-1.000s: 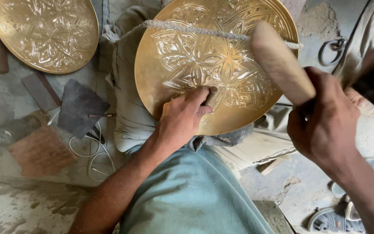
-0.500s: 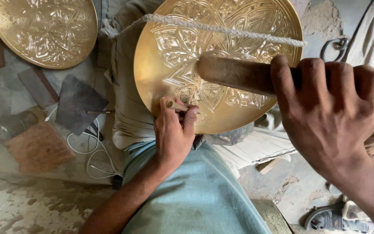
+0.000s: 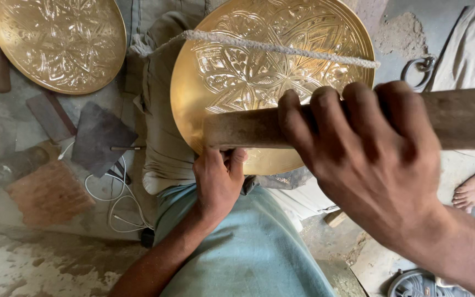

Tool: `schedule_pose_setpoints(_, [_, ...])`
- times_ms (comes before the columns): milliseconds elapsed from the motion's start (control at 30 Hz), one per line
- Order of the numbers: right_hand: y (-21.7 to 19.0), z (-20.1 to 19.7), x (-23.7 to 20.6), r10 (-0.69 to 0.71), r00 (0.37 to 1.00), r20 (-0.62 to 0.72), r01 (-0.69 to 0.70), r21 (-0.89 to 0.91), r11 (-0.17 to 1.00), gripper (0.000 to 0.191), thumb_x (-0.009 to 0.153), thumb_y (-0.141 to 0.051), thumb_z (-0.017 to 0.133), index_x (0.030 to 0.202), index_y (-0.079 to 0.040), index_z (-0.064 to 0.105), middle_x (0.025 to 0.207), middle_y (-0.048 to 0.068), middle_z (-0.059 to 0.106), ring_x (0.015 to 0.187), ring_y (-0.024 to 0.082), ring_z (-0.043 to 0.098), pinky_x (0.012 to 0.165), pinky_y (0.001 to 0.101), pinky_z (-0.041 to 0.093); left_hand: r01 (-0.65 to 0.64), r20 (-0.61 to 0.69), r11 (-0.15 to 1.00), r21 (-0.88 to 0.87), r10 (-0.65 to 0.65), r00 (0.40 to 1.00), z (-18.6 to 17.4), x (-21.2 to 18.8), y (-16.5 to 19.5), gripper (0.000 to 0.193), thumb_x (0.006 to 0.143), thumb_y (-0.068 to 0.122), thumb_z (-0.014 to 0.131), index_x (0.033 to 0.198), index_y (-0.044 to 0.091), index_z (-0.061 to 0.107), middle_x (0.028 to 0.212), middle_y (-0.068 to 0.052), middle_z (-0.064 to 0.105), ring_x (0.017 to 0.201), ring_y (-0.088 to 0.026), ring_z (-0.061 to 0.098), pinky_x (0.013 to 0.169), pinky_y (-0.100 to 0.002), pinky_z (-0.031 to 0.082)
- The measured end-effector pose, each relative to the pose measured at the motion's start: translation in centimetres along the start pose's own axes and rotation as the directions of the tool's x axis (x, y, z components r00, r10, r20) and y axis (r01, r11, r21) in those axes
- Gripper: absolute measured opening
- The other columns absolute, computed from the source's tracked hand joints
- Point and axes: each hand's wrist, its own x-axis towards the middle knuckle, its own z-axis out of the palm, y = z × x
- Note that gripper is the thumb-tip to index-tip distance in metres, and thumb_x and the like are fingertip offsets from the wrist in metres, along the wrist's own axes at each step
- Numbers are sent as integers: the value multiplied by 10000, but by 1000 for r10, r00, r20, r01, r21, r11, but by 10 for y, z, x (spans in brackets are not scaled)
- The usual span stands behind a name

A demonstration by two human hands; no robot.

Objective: The person sits on the floor with an engraved brass tray resting on their lap. They hold a small punch against the tray's floral pattern with one hand and strike it repeatedly with a wooden mallet held in the other hand, repositioning the punch across the design to emboss the decoration, briefly rotating the tray partway through.

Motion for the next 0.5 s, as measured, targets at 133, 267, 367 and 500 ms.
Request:
schedule_pose_setpoints(133, [-2, -12, 8, 13, 1000, 8, -13, 84, 996, 359, 958, -270, 662, 1313, -215, 660, 1016, -53, 678, 870, 132, 619, 845, 327, 503, -105, -26, 966, 235, 115, 993, 1, -4, -9, 166, 959, 170, 713, 911, 20, 659, 805, -144, 691, 725, -376, 661, 692, -496, 500])
schedule_pose_setpoints(267, [-6, -16, 11, -56, 998, 41, 62, -163, 985, 295, 998, -351, 641, 1244, -200, 700, 876, -70, 620, 809, 114, 611, 800, 314, 502, 25, 21, 998, 64, -26, 999, 3, -7, -17, 235, 953, 217, 764, 818, 50, 668, 743, -91, 729, 664, -334, 670, 649, -480, 497])
schedule_pose_setpoints(367, [-7, -19, 14, -11, 1000, -9, 12, 117, 993, 336, 914, -314, 688, 1228, -195, 684, 943, -39, 647, 804, 146, 603, 794, 330, 496, -137, -47, 971, 197, 150, 988, 4, -10, -18, 139, 964, 149, 713, 977, 17, 670, 901, -160, 724, 830, -390, 680, 751, -489, 520])
schedule_pose_setpoints(500, [-7, -25, 20, -47, 998, 41, 50, -81, 995, 350, 942, -361, 687, 1254, -202, 684, 900, -43, 616, 816, 132, 603, 798, 329, 488, 269, 73, 945, -184, -260, 963, 5, -8, -14, 283, 990, 297, 691, 933, 33, 604, 842, -78, 764, 783, -285, 794, 729, -456, 594])
